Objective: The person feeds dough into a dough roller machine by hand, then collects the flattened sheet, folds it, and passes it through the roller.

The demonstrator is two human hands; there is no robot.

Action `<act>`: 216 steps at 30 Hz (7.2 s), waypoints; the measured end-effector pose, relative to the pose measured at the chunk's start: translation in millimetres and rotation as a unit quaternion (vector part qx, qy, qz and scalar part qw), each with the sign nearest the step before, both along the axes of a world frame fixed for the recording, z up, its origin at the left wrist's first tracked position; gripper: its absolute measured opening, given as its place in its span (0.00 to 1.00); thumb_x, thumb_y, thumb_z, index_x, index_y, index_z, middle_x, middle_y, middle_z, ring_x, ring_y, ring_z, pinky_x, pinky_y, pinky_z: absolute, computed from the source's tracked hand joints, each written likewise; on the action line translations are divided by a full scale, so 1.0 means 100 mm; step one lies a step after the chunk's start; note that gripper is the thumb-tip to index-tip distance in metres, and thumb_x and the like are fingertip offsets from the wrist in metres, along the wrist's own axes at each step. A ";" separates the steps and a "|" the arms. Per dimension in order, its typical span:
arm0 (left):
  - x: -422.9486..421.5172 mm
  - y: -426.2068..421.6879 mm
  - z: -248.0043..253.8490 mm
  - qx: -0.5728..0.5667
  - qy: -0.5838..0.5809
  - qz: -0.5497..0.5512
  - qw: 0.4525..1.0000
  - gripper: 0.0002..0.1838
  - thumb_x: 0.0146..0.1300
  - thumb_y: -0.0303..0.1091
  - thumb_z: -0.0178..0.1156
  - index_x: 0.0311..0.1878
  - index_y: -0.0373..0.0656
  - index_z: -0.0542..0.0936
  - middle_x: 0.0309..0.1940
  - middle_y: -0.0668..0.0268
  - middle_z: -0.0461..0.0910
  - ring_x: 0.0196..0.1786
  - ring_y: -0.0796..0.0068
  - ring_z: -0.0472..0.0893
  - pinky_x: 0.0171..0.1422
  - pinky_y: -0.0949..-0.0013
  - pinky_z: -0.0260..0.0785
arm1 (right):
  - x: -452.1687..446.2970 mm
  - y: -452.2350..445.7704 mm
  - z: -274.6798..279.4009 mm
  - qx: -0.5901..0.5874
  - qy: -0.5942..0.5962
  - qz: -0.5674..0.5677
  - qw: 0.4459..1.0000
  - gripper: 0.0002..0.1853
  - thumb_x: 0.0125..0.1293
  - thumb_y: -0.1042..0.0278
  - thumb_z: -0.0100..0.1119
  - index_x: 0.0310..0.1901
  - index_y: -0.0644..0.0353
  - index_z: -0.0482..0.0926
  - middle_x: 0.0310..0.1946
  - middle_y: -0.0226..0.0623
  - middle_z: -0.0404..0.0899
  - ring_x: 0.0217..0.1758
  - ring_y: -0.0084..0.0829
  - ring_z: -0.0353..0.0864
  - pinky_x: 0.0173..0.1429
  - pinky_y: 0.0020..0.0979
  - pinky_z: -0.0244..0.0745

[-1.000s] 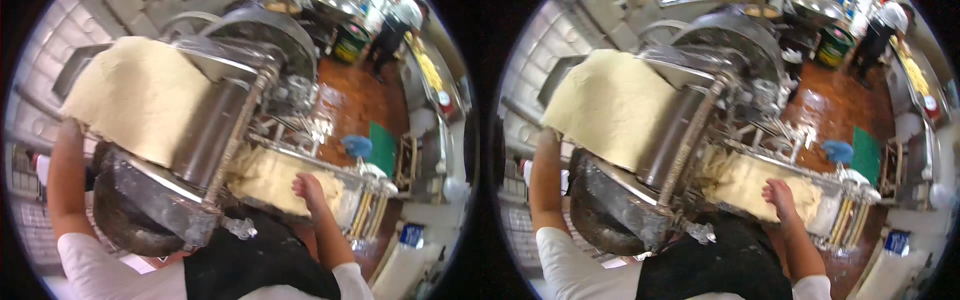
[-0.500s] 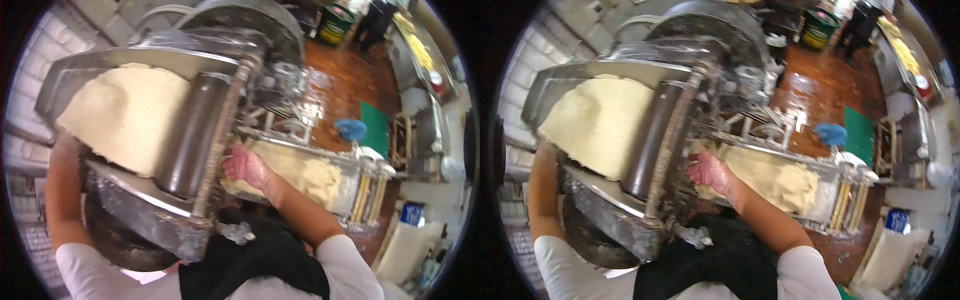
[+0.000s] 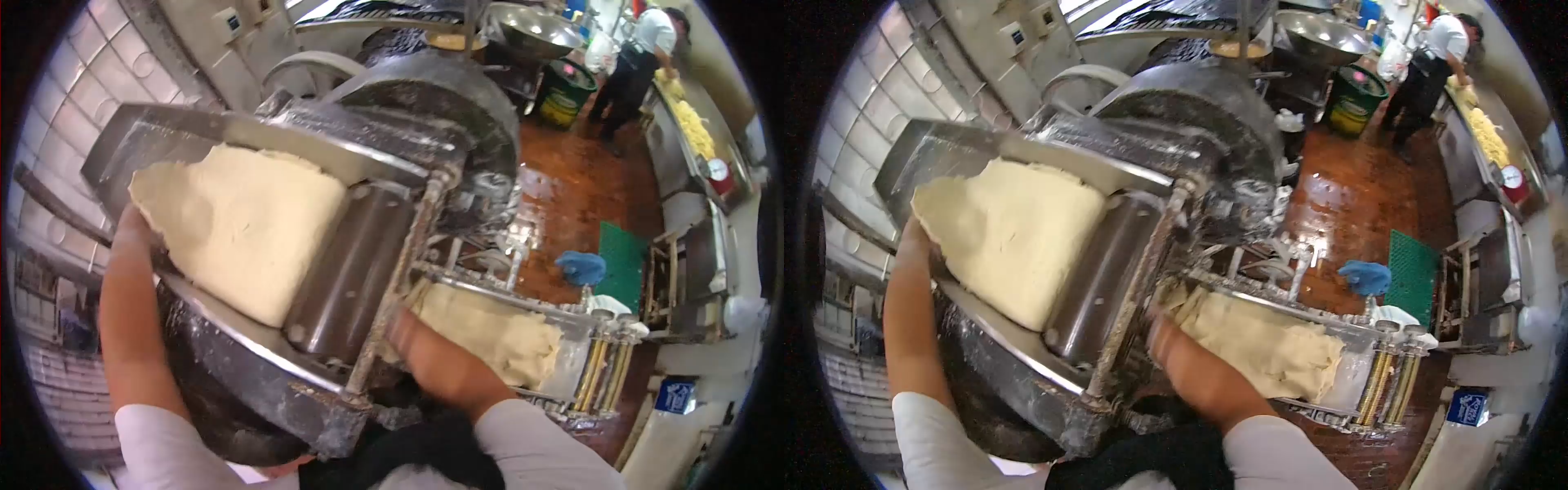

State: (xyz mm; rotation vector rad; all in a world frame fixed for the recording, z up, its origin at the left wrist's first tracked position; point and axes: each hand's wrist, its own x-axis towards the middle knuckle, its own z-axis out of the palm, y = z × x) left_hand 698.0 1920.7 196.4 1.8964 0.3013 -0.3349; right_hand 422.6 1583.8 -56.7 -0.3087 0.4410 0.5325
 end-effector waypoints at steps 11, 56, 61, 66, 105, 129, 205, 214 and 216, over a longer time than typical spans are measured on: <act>-0.48 -0.58 0.24 0.370 0.021 -0.116 0.922 0.24 0.54 0.39 0.65 0.52 0.34 0.76 0.43 0.59 0.80 0.41 0.64 0.80 0.47 0.62 0.75 | 0.06 -0.02 -0.09 -0.084 -0.055 0.009 0.995 0.28 0.72 0.44 0.43 0.59 0.60 0.73 0.56 0.47 0.76 0.53 0.42 0.79 0.60 0.45 0.74; -3.61 -2.58 -3.75 -0.309 0.145 0.208 0.917 0.22 0.65 0.43 0.60 0.56 0.37 0.76 0.51 0.56 0.77 0.56 0.63 0.74 0.59 0.62 0.66 | -2.64 -3.03 0.78 -0.571 0.001 -0.032 0.820 0.19 0.63 0.66 0.64 0.53 0.67 0.77 0.45 0.37 0.82 0.45 0.28 0.80 0.51 0.31 0.75; -3.23 -2.60 -3.65 -0.301 0.117 0.222 0.920 0.23 0.65 0.44 0.59 0.56 0.37 0.76 0.52 0.54 0.76 0.57 0.61 0.73 0.60 0.61 0.66 | -2.86 -3.27 0.65 -0.585 0.026 -0.056 0.808 0.21 0.60 0.67 0.66 0.53 0.69 0.76 0.45 0.42 0.82 0.44 0.32 0.82 0.51 0.32 0.76; -3.07 -2.70 -3.64 -0.293 0.105 0.226 0.923 0.24 0.64 0.45 0.59 0.57 0.37 0.75 0.54 0.53 0.75 0.59 0.59 0.72 0.61 0.60 0.65 | -2.98 -3.38 0.49 -0.574 0.052 -0.072 0.814 0.22 0.60 0.68 0.65 0.54 0.69 0.75 0.45 0.42 0.82 0.45 0.33 0.82 0.51 0.33 0.76; -5.25 -4.58 -2.73 0.091 -0.276 -0.533 0.795 0.37 0.60 0.57 0.59 0.64 0.38 0.69 0.66 0.41 0.62 0.71 0.40 0.58 0.71 0.49 0.55 | -3.57 -3.56 0.58 -0.333 0.095 -0.299 0.889 0.36 0.63 0.51 0.59 0.65 0.68 0.62 0.58 0.50 0.73 0.57 0.45 0.77 0.62 0.44 0.72; -4.28 -2.90 -4.52 -0.018 0.184 0.180 0.966 0.42 0.55 0.60 0.63 0.66 0.39 0.66 0.65 0.56 0.67 0.66 0.56 0.67 0.63 0.53 0.66 | -3.18 -2.99 -1.44 -0.623 0.170 0.048 0.762 0.39 0.52 0.42 0.69 0.47 0.78 0.74 0.42 0.63 0.80 0.48 0.47 0.82 0.51 0.39 0.76; -4.34 -4.21 -3.80 -0.217 0.133 -0.177 0.951 0.38 0.57 0.61 0.62 0.56 0.32 0.75 0.51 0.51 0.78 0.54 0.56 0.78 0.60 0.57 0.68 | -2.11 -2.26 -1.24 -0.148 0.089 -0.040 0.984 0.34 0.66 0.34 0.49 0.67 0.46 0.67 0.63 0.33 0.72 0.67 0.38 0.69 0.69 0.49 0.61; -4.77 -4.74 -3.08 0.047 -0.124 -0.348 0.928 0.36 0.58 0.61 0.58 0.48 0.30 0.77 0.49 0.40 0.73 0.55 0.41 0.70 0.62 0.49 0.62 | -2.79 -2.72 -0.52 -0.161 0.096 -0.148 0.971 0.33 0.68 0.42 0.49 0.68 0.55 0.63 0.64 0.41 0.69 0.65 0.40 0.71 0.69 0.45 0.67; -4.85 -4.75 -3.05 0.037 -0.091 -0.392 0.915 0.35 0.60 0.59 0.57 0.56 0.34 0.73 0.55 0.41 0.70 0.60 0.41 0.67 0.67 0.51 0.58 | -3.02 -2.87 -0.74 -0.065 0.004 -0.148 0.987 0.33 0.67 0.45 0.53 0.67 0.57 0.63 0.63 0.43 0.70 0.64 0.40 0.72 0.68 0.44 0.68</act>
